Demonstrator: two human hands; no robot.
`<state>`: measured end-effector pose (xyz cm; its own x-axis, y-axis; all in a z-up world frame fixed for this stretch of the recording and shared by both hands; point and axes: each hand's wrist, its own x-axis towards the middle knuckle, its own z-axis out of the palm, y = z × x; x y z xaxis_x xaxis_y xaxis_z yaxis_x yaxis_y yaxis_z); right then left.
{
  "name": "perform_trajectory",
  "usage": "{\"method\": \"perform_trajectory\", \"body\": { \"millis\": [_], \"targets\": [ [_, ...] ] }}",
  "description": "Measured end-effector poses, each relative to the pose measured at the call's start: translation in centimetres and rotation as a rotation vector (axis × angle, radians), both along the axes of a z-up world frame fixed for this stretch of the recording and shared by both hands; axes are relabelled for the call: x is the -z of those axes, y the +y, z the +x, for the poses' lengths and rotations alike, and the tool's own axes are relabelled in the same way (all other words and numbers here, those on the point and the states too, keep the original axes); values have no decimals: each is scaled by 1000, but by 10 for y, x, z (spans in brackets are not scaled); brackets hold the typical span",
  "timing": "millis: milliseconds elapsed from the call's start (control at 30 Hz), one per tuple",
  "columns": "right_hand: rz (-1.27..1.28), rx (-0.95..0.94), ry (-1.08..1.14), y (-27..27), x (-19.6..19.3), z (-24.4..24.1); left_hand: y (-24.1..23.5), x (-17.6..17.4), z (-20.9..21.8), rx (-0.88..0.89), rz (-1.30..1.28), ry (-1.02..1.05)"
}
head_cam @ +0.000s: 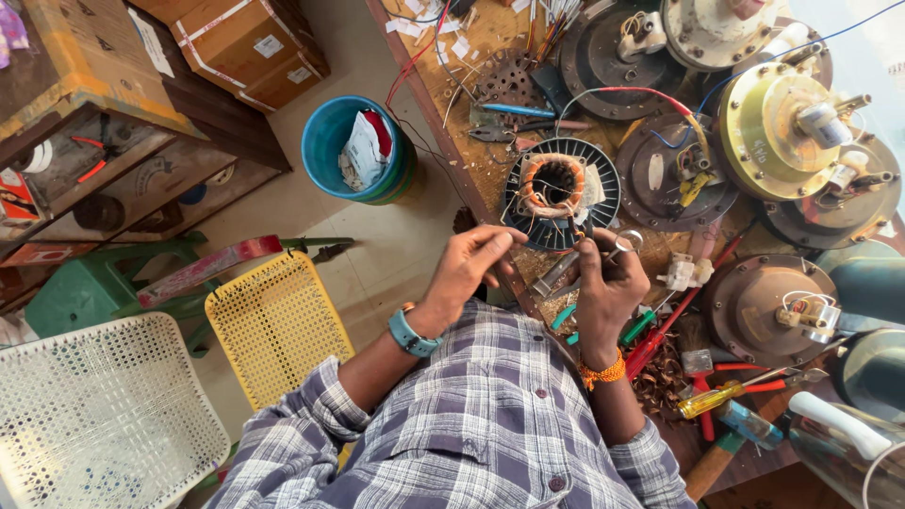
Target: The person is repairing an electrical motor stator by stripping insulation from copper wires and connecting them. They use pliers and wire cutters to strip the wire ends and twist the connections together.
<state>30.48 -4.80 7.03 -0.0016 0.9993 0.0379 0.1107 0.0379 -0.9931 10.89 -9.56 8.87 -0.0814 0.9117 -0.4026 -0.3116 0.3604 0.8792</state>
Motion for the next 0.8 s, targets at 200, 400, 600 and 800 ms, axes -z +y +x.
{"method": "perform_trajectory", "body": {
  "millis": [200, 400, 600, 800],
  "targets": [
    [-72, -20, 124, 0, -4, -2, 17, 14, 26, 3, -199, -576],
    [-91, 63, 174, -3, -8, 7, 28, 19, 50, -132, -225, -728],
    [-105, -50, -58, 0, -10, 14, 25, 13, 50, -195, -205, -642],
    [160, -287, -272, 9, -14, -3, 17, 3, 33, -163, -233, -362]
  ]
}}
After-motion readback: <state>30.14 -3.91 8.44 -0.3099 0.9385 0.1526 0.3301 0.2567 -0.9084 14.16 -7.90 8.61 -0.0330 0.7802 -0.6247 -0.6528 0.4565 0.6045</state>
